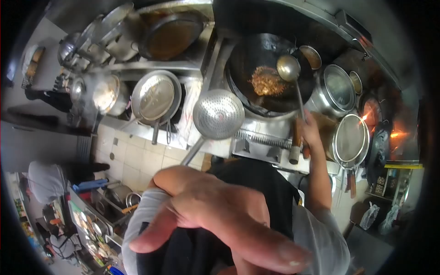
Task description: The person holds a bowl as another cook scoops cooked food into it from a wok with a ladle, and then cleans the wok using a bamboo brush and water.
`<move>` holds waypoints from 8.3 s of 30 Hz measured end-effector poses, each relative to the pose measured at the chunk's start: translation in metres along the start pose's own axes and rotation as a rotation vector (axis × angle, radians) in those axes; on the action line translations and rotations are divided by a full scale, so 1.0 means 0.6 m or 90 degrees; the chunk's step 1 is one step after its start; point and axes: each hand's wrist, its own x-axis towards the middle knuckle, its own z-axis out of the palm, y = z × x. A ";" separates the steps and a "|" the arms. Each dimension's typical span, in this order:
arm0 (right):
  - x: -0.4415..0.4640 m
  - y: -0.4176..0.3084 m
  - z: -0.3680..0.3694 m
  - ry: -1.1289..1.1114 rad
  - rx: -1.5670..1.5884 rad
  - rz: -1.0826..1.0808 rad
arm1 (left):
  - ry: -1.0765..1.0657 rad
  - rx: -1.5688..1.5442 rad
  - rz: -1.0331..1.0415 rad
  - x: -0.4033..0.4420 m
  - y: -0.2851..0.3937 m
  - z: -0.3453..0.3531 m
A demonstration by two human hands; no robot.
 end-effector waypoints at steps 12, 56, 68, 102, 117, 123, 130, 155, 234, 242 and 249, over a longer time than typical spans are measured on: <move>-0.113 0.042 -0.010 0.054 -0.428 -0.321 | -0.004 0.307 -0.026 0.042 0.061 -0.044; -0.935 0.291 0.662 1.075 -0.149 0.441 | -0.329 1.349 -0.167 -0.204 -0.149 -0.459; -1.407 0.418 1.192 1.142 0.211 1.363 | -0.501 0.873 -0.280 -0.391 -0.412 -0.115; -0.720 0.160 0.385 0.508 -0.008 -0.067 | 0.359 0.295 -0.791 -0.420 -0.116 -0.162; -0.259 0.003 0.157 0.475 -0.666 -0.291 | 0.595 0.741 -0.499 -0.401 0.190 -0.298; -0.104 0.041 0.102 0.248 -0.740 -0.099 | 0.791 0.660 -0.326 -0.395 0.191 -0.258; -0.105 0.042 0.079 0.112 -0.429 -0.115 | 0.903 0.713 -0.194 -0.403 0.152 -0.237; 0.001 0.038 -0.032 0.121 -0.156 -0.074 | 0.927 0.692 -0.218 -0.386 0.082 -0.255; -0.019 0.030 -0.031 0.158 -0.301 -0.110 | 0.962 0.662 -0.215 -0.402 0.088 -0.261; -0.031 -0.002 0.027 0.054 -0.494 -0.214 | 0.920 0.684 -0.252 -0.397 0.091 -0.274; -0.106 -0.021 -0.060 0.117 -0.481 -0.201 | 0.956 0.668 -0.237 -0.399 0.098 -0.257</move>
